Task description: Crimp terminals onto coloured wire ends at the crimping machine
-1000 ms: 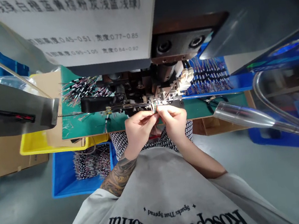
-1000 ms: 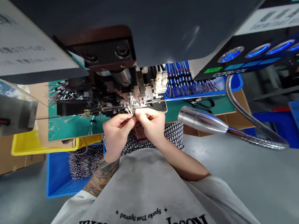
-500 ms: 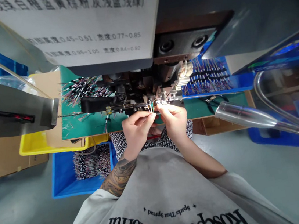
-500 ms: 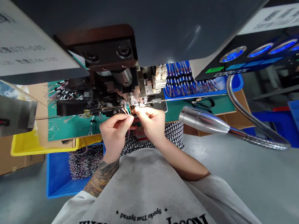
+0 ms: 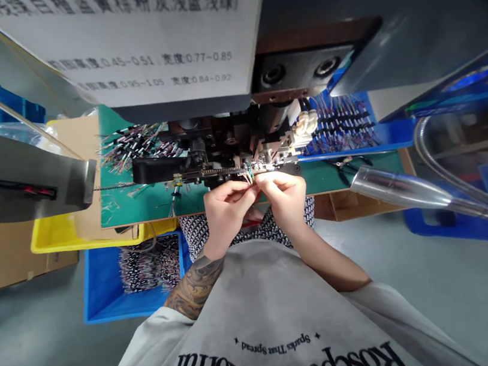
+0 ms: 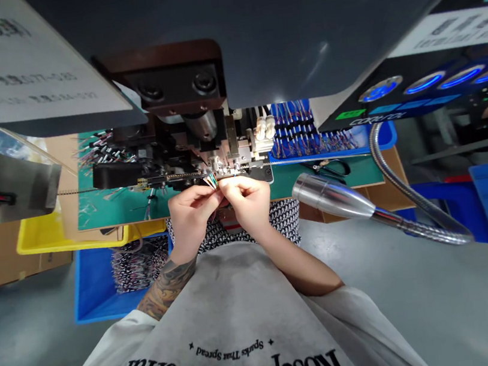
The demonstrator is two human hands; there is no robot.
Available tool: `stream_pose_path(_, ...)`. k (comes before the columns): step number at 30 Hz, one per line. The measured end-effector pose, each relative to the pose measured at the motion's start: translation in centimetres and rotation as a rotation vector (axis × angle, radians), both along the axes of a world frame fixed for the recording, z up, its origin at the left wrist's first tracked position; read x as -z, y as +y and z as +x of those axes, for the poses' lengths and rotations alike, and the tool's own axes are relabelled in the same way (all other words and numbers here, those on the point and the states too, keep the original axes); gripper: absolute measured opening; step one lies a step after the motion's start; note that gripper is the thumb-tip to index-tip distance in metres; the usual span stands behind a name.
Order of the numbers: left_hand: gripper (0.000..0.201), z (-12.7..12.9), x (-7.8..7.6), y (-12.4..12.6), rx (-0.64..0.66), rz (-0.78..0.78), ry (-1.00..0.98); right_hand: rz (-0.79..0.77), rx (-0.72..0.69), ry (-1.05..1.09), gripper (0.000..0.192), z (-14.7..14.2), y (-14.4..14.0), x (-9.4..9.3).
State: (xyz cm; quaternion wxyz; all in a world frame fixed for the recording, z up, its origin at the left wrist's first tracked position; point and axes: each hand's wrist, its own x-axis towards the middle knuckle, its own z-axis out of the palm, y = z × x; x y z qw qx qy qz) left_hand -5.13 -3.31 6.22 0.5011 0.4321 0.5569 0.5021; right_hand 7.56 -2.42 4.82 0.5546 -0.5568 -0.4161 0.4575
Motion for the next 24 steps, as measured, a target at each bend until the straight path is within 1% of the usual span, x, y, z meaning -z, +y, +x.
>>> stream_pose_path(4,0.017,-0.1,0.0,0.0,0.032,0.013,-0.004,-0.010,-0.013,-0.021,0.022,0.1,0.1,0.1)
stream_pose_path(8,0.017,-0.2,0.2,0.0,0.019,0.019,0.010,-0.006,0.035,-0.019,0.035,0.1,0.3,0.2)
stream_pose_path(14,0.015,-0.4,0.4,0.1,0.014,0.052,0.043,-0.017,0.035,0.017,0.041,0.0,0.6,0.3)
stream_pose_path(20,0.018,-0.5,1.1,0.2,0.001,0.039,0.030,-0.045,0.029,0.002,0.034,-0.1,0.6,0.3)
stream_pose_path(22,0.017,-0.4,1.1,0.3,0.000,0.024,0.013,-0.034,0.006,0.016,0.035,-0.1,0.4,0.3)
stream_pose_path(24,0.016,-0.3,0.8,0.3,0.008,0.006,0.015,-0.016,-0.026,0.006,0.031,-0.1,0.2,0.3)
